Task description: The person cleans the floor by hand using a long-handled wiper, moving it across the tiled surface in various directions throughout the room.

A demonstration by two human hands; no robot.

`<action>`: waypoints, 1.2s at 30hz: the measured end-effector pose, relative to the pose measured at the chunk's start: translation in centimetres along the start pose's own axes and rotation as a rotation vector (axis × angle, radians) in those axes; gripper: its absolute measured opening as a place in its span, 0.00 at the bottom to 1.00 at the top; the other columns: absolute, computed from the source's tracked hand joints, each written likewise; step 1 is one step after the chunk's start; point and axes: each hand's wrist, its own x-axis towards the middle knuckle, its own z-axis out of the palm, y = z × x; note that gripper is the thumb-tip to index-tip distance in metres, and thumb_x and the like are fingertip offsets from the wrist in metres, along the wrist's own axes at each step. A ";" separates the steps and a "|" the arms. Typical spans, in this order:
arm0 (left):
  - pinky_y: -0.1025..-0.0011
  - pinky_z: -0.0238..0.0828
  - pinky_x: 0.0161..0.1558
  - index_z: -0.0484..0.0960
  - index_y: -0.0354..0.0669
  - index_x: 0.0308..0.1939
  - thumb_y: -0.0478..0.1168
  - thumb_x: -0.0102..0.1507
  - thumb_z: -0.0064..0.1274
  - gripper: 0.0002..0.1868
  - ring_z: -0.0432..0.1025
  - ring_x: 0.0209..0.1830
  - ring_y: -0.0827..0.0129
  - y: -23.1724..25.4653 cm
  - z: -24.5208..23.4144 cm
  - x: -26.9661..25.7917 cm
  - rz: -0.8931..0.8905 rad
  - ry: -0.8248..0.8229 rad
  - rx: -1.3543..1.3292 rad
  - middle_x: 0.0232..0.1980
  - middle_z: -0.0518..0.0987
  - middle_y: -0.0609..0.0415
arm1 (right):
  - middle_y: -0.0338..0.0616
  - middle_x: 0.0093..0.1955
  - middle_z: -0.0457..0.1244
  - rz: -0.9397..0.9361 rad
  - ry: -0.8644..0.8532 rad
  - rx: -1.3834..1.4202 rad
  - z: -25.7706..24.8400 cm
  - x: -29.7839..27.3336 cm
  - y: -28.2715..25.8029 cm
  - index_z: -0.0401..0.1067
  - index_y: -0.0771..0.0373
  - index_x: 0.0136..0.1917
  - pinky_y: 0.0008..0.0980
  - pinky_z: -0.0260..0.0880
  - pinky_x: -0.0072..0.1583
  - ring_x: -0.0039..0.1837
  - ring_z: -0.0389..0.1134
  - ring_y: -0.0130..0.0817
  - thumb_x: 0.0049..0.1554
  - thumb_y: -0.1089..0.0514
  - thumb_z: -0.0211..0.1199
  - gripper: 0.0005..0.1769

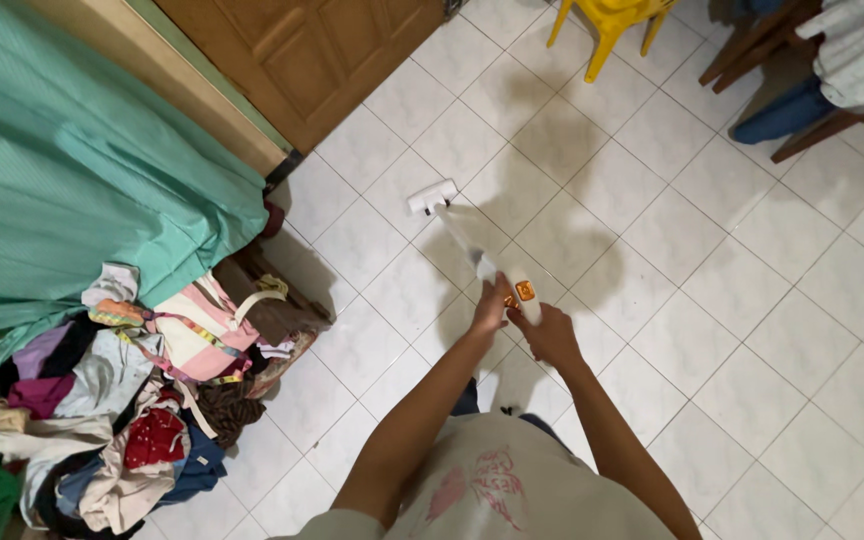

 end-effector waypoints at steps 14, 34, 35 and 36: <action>0.51 0.68 0.63 0.36 0.50 0.82 0.76 0.64 0.32 0.54 0.59 0.75 0.52 1.7 -1.1 2.5 -0.046 0.028 -0.071 0.79 0.58 0.44 | 0.45 0.25 0.63 0.026 -0.053 0.102 -1.4 0.8 -4.3 0.69 0.66 0.46 0.34 0.65 0.28 0.24 0.65 0.33 0.54 0.39 0.66 0.27; 0.53 0.73 0.53 0.57 0.57 0.76 0.76 0.63 0.29 0.45 0.70 0.64 0.60 -0.5 12.7 2.1 0.089 0.164 -0.250 0.68 0.72 0.54 | 0.42 0.26 0.64 -0.130 -0.096 0.021 -11.9 1.0 5.1 0.73 0.65 0.48 0.33 0.67 0.31 0.26 0.66 0.30 0.57 0.37 0.64 0.27; 0.53 0.73 0.54 0.51 0.60 0.77 0.76 0.63 0.31 0.45 0.68 0.65 0.61 -0.7 13.4 2.2 0.083 0.180 -0.290 0.69 0.69 0.56 | 0.41 0.26 0.63 -0.128 -0.115 0.024 -12.4 1.0 5.6 0.73 0.65 0.48 0.33 0.67 0.30 0.26 0.65 0.30 0.57 0.38 0.64 0.26; 0.53 0.72 0.55 0.46 0.64 0.79 0.76 0.64 0.33 0.45 0.66 0.66 0.63 -0.9 14.2 2.4 0.078 0.197 -0.331 0.70 0.67 0.59 | 0.41 0.26 0.63 -0.125 -0.118 0.022 -12.8 1.0 6.2 0.73 0.65 0.48 0.33 0.67 0.30 0.26 0.65 0.30 0.57 0.38 0.64 0.26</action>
